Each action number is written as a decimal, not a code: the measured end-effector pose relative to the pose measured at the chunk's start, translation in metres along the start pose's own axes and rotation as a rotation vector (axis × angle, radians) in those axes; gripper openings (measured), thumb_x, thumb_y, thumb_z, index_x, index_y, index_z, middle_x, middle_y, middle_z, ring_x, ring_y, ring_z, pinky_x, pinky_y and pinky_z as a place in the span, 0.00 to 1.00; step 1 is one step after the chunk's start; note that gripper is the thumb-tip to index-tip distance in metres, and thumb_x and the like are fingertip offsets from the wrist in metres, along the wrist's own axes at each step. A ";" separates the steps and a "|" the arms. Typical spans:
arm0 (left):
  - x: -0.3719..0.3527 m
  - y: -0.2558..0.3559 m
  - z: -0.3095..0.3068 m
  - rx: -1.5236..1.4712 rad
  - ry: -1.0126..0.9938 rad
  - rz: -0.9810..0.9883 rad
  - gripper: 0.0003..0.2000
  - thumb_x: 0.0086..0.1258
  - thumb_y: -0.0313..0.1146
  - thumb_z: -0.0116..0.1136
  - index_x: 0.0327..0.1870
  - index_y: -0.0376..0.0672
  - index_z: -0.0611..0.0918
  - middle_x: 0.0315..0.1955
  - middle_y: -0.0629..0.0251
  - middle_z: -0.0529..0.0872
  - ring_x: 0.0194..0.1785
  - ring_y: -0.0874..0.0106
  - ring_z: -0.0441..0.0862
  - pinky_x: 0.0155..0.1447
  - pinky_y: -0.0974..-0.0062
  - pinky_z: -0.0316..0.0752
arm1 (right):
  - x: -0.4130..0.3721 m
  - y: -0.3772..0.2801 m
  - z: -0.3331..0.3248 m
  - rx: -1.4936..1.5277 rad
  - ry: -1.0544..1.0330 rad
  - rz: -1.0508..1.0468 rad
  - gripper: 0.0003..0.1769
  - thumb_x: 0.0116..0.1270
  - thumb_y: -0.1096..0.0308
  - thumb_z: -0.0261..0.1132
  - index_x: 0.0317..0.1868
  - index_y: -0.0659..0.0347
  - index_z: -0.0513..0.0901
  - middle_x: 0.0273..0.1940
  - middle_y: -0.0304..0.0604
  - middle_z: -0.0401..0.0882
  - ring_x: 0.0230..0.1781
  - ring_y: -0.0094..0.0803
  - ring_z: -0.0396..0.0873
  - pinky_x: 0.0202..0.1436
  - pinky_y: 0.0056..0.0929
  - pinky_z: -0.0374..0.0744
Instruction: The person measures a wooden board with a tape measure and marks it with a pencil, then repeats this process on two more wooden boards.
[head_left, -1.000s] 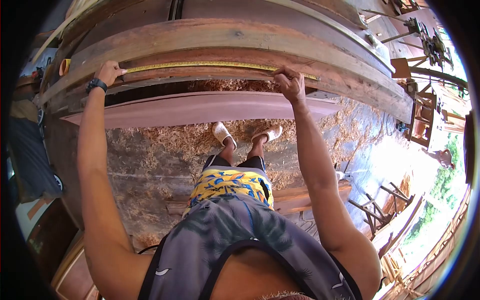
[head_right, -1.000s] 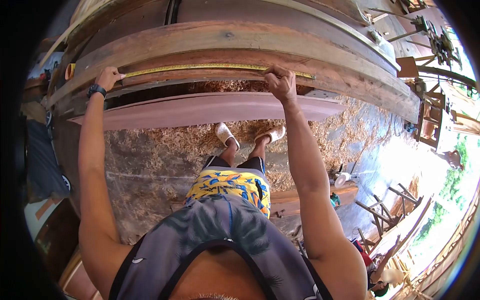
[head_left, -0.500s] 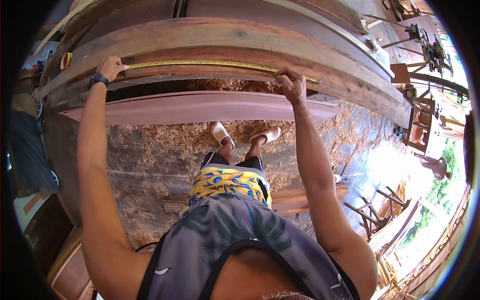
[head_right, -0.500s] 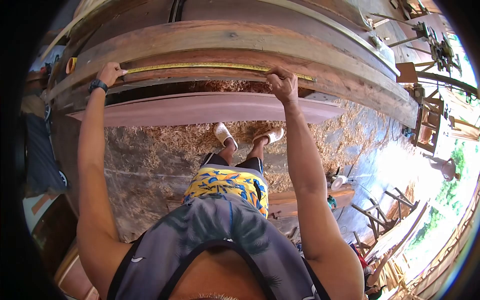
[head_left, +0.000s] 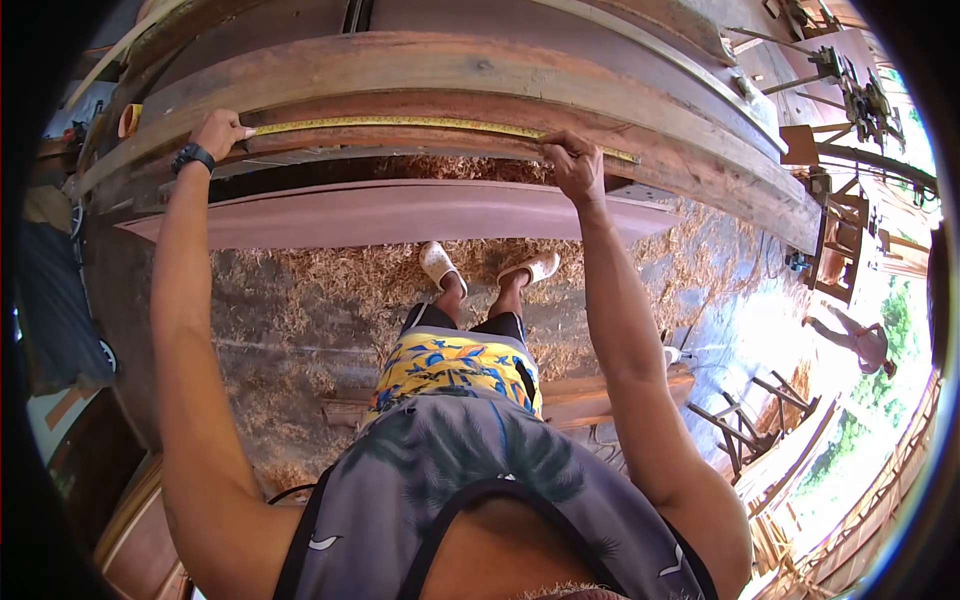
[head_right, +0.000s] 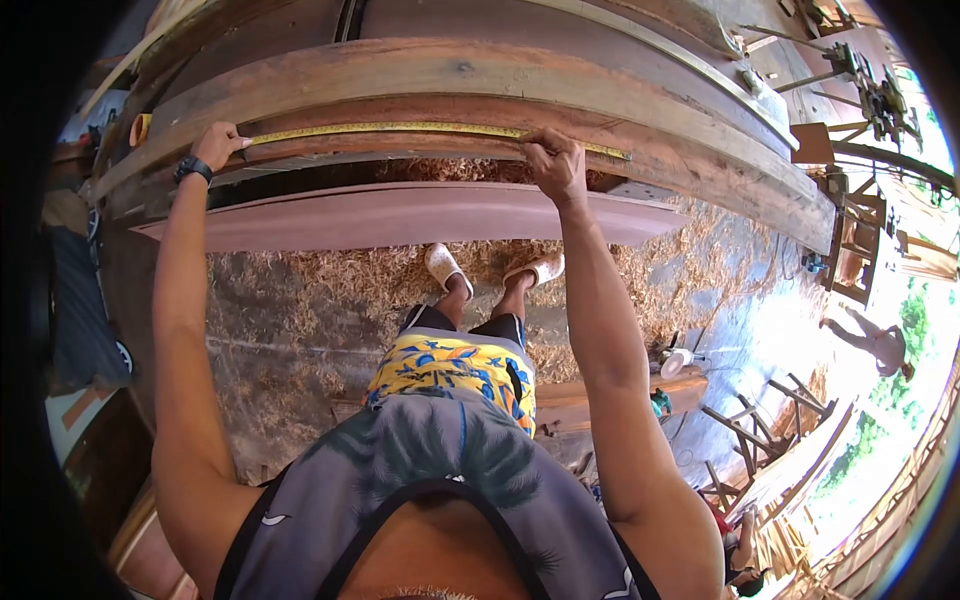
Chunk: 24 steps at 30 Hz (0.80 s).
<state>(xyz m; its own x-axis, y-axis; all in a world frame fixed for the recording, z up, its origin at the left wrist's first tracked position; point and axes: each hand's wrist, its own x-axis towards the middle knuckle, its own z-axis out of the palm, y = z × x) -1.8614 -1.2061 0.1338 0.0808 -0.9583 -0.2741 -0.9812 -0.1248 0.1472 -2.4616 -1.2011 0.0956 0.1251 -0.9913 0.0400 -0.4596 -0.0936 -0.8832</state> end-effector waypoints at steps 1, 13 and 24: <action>0.000 0.001 -0.001 0.005 -0.011 -0.004 0.19 0.59 0.47 0.72 0.29 0.36 0.84 0.31 0.47 0.85 0.39 0.49 0.83 0.44 0.58 0.74 | -0.001 0.001 0.000 -0.001 0.001 0.001 0.08 0.61 0.70 0.66 0.36 0.67 0.88 0.26 0.45 0.86 0.27 0.24 0.82 0.34 0.26 0.79; -0.002 0.005 -0.002 -0.004 -0.013 -0.024 0.19 0.58 0.46 0.72 0.29 0.34 0.84 0.32 0.45 0.86 0.40 0.48 0.84 0.46 0.59 0.75 | 0.002 -0.002 -0.002 -0.083 -0.022 -0.009 0.08 0.60 0.69 0.65 0.35 0.65 0.88 0.25 0.45 0.86 0.25 0.25 0.82 0.33 0.26 0.80; 0.000 0.000 0.001 -0.014 0.009 -0.005 0.19 0.58 0.45 0.73 0.29 0.33 0.84 0.31 0.44 0.85 0.39 0.48 0.83 0.44 0.59 0.75 | 0.002 -0.003 0.000 -0.099 0.018 -0.032 0.09 0.58 0.69 0.65 0.34 0.65 0.88 0.22 0.45 0.84 0.22 0.26 0.81 0.30 0.26 0.78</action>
<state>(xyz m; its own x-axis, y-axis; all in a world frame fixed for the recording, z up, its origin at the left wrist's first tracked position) -1.8614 -1.2061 0.1324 0.0873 -0.9599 -0.2663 -0.9782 -0.1332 0.1594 -2.4601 -1.2024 0.0986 0.1258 -0.9891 0.0765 -0.5404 -0.1330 -0.8308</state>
